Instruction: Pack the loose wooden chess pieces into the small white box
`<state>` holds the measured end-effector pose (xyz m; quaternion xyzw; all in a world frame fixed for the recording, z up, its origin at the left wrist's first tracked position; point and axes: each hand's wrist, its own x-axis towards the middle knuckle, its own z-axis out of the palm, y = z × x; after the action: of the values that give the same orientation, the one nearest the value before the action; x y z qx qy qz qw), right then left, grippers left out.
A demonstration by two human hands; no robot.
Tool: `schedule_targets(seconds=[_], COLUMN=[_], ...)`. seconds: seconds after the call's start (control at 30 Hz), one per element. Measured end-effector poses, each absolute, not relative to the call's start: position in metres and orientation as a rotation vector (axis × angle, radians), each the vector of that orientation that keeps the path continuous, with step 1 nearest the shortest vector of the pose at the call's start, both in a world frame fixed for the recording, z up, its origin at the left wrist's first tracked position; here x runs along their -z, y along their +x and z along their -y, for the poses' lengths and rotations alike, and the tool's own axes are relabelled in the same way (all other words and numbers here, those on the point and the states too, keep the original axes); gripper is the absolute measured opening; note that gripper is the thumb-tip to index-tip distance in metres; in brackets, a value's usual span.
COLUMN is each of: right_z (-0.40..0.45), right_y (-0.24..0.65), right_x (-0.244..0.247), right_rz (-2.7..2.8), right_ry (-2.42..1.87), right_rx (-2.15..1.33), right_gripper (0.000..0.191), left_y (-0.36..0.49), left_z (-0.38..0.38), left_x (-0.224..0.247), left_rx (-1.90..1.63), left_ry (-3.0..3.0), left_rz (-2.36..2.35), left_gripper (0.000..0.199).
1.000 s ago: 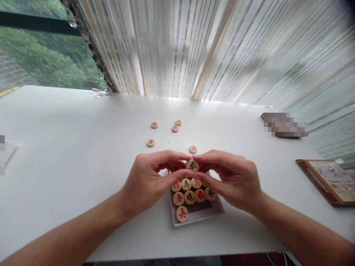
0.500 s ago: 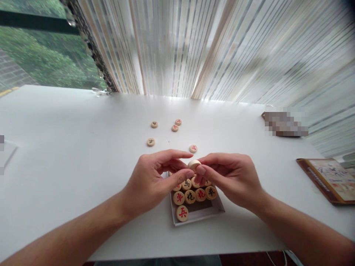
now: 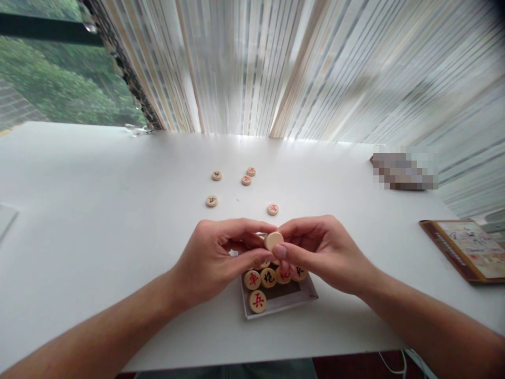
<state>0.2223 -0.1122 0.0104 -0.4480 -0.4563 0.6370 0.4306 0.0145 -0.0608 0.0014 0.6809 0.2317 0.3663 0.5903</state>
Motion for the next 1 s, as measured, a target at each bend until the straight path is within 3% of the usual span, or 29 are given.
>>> schedule_targets(seconds=[0.57, 1.0], right_z=[0.1131, 0.1113], right_y=[0.2224, 0.2277], right_x=[-0.0117, -0.0048], right_rz=[1.146, 1.102], right_ry=[-1.123, -0.974], right_rx=[-1.638, -1.720], right_gripper=[0.038, 0.025], left_y=[0.0152, 0.0129], left_z=[0.0610, 0.0579], left_x=[-0.0020, 0.0010], left_rx=[-0.914, -0.926], left_ry=[1.803, 1.757], left_rz=[-0.507, -0.502], left_gripper=[0.027, 0.026])
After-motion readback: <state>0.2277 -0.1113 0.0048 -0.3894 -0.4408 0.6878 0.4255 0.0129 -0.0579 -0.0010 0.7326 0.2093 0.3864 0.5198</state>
